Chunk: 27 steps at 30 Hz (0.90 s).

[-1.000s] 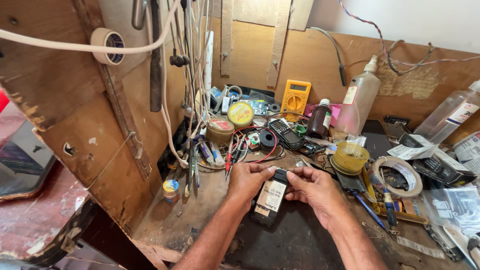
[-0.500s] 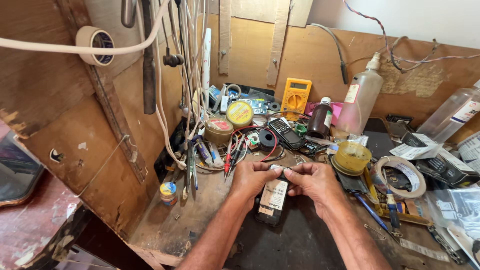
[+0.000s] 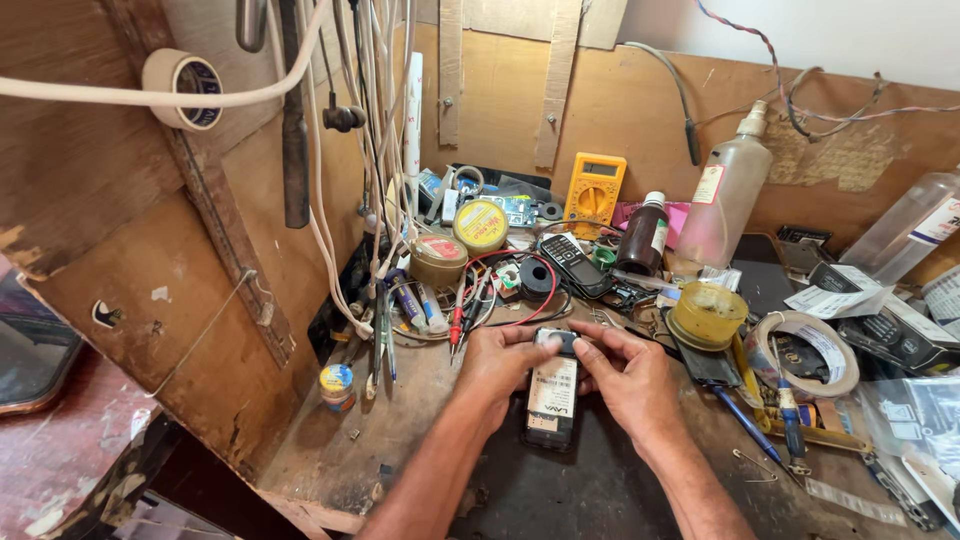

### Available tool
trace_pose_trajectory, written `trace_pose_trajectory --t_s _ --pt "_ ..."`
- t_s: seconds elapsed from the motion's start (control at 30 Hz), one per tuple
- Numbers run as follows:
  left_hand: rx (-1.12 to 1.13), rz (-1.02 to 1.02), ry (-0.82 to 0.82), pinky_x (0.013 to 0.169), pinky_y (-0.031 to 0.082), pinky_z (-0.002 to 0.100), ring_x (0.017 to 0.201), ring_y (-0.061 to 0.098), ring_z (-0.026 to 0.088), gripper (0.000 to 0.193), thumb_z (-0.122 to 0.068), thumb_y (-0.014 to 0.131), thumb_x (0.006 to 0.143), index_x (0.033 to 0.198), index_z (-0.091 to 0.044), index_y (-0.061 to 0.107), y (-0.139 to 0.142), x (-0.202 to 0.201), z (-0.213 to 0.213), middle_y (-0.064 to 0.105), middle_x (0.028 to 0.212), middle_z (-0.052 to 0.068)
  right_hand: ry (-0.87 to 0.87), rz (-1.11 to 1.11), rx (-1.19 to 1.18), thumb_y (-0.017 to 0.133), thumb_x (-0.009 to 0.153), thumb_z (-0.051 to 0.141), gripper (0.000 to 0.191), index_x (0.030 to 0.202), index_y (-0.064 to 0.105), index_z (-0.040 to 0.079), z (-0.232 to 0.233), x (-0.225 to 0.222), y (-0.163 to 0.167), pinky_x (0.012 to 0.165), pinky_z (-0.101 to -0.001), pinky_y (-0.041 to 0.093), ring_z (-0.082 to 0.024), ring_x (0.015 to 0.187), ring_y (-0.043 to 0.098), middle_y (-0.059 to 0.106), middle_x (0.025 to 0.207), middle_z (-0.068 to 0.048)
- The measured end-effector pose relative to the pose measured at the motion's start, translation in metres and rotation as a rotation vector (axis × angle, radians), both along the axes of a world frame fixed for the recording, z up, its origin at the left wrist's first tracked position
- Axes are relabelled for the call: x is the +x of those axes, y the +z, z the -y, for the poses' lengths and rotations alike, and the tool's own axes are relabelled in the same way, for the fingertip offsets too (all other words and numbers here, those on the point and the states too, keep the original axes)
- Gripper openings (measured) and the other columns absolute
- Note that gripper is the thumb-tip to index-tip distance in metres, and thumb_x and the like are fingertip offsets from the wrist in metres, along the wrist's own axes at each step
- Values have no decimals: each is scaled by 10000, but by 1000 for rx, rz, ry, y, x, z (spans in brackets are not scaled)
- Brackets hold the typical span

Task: The person disassembles a small electronic device, likely a mobile phone, by removing the back cover and battery. They then use a small metal tool to carefully pry and adjust internal components on the circuit board. The person handles the device and its parts throughout the clip.

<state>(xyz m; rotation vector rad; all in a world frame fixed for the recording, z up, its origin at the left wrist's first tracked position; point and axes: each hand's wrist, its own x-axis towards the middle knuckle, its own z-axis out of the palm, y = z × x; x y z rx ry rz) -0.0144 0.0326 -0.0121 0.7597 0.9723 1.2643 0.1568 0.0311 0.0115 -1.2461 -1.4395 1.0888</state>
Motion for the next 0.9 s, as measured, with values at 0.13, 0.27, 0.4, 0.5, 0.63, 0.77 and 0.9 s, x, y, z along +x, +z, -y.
trace_pose_trajectory --t_s 0.13,0.27,0.4,0.5,0.63,0.77,0.9 --pt "109 84 -163 807 648 326 890 770 190 477 123 723 766 1236 58 667 3 -12 11 782 1060 151 12 0 11 700 915 113 316 1217 756 38 2 2 -3 573 -245 578 -69 688 669 776 887 -32" --pt "146 88 -166 814 635 325 899 750 194 536 159 710 766 1293 89 647 4 -11 14 768 1075 168 62 93 66 725 911 138 329 1226 767 53 3 3 -2 599 -254 571 -86 710 671 784 882 -57" --pt "143 63 -159 818 628 311 908 748 183 529 153 713 777 1299 96 652 4 -10 14 773 1075 173 51 232 67 770 867 158 340 1194 771 65 3 6 4 636 -270 599 -98 744 710 808 922 -54" --pt "138 87 -153 820 626 309 913 750 181 530 160 717 773 1293 99 639 4 -10 14 772 1079 170 69 224 32 781 844 148 335 1169 775 63 1 4 9 633 -285 613 -104 749 708 803 925 -63" --pt "142 77 -152 817 630 312 911 750 182 521 164 717 764 1276 97 645 3 -10 13 771 1073 165 94 242 -6 768 844 115 322 1161 771 60 -2 6 16 636 -295 612 -122 736 715 809 914 -70" --pt "110 85 -158 812 632 315 898 748 193 506 158 719 762 1260 93 654 2 -11 11 770 1063 164 130 266 6 754 843 64 305 1146 776 39 -8 8 23 637 -297 628 -128 738 730 804 883 -91" --pt "70 32 -144 796 636 318 887 754 194 510 171 728 743 1242 90 661 3 -10 10 776 1054 162 165 255 -29 731 845 40 293 1136 764 23 -11 8 26 625 -307 644 -133 737 739 805 873 -92"
